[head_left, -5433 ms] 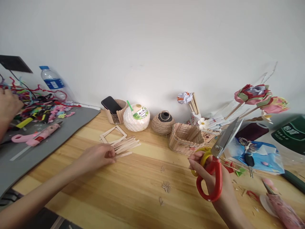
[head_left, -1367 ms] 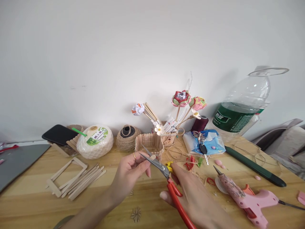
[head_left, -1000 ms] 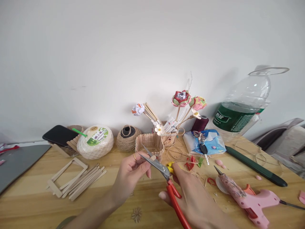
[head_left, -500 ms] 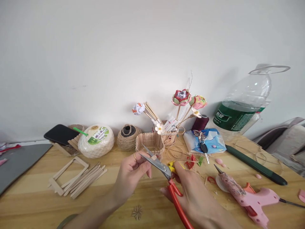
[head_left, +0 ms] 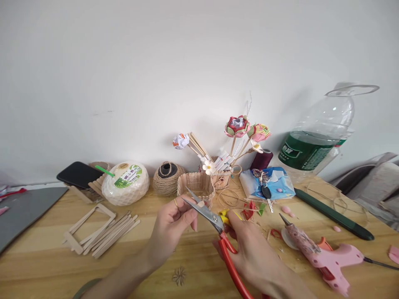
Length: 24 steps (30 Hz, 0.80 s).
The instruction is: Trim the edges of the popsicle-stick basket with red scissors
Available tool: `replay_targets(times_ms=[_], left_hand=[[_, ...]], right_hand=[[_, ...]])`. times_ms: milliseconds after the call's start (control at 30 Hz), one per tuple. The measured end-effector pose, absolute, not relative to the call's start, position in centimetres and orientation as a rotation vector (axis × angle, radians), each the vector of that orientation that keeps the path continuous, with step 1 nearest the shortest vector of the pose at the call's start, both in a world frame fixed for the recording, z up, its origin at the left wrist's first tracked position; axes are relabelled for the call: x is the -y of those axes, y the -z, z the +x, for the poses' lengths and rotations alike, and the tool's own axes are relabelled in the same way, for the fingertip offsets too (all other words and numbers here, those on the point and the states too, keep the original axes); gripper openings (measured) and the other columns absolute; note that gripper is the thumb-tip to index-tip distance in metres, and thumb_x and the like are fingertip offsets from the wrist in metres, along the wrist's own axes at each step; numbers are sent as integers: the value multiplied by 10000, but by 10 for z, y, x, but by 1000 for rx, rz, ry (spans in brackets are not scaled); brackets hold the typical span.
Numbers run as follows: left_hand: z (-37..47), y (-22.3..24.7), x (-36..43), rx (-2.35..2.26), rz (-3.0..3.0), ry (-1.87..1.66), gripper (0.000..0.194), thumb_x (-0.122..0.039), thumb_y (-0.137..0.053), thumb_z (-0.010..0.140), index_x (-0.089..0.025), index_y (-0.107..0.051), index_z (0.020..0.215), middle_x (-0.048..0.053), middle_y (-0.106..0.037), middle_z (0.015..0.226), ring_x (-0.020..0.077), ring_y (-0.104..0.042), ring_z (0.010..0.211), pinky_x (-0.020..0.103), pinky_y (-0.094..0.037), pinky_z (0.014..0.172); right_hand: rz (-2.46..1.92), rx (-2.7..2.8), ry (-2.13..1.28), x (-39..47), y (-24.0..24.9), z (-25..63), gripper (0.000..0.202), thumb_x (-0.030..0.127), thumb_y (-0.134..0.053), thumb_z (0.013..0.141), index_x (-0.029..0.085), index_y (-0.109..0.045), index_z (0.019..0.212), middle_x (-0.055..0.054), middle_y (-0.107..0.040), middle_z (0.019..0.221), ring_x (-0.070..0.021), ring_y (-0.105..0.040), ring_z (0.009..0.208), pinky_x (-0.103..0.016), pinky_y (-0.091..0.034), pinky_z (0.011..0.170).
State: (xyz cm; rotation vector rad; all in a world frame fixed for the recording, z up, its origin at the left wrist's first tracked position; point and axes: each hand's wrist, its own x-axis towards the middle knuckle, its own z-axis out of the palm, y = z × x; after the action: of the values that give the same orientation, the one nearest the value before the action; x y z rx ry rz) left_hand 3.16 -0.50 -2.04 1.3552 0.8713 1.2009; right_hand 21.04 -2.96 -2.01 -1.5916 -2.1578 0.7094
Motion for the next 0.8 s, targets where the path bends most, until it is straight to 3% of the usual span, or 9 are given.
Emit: replay_targets(times_ms=[267, 400, 600, 800], left_hand=[[31, 18, 6, -899, 1378, -1185, 165, -320, -555, 793, -169, -563, 726, -26, -527, 534, 97, -431, 485, 236, -318, 489], [32, 6, 7, -994, 1467, -1147, 182, -305, -543, 783, -168, -548, 664, -24, -526, 520, 98, -423, 487, 235, -310, 491], [32, -2, 10, -1053, 1476, -1002, 187, -290, -509, 788, -169, -531, 646, -26, -530, 509, 89, -386, 459, 236, -284, 485], [35, -3, 16, -994, 1426, -974, 188, -300, -493, 795, -165, -526, 668, -34, -504, 514, 80, -354, 447, 231, -233, 453]], right_hand=[[-1621, 2129, -718, 31, 20, 209, 158, 242, -477, 759, 211, -345, 677, 33, -451, 589, -120, -362, 519, -237, -259, 493], [-1605, 2085, -846, 31, 15, 209, 229, 360, -543, 769, 194, -421, 669, 28, -495, 587, -130, -425, 539, -237, -296, 509], [-1480, 2034, -1146, 36, 4, 207, 319, 496, -535, 776, 178, -518, 792, -9, -590, 728, -183, -530, 684, -281, -399, 618], [-1573, 1975, -1252, 46, -13, 208, 358, 521, -517, 765, 181, -519, 876, -50, -594, 842, -228, -546, 801, -335, -429, 699]])
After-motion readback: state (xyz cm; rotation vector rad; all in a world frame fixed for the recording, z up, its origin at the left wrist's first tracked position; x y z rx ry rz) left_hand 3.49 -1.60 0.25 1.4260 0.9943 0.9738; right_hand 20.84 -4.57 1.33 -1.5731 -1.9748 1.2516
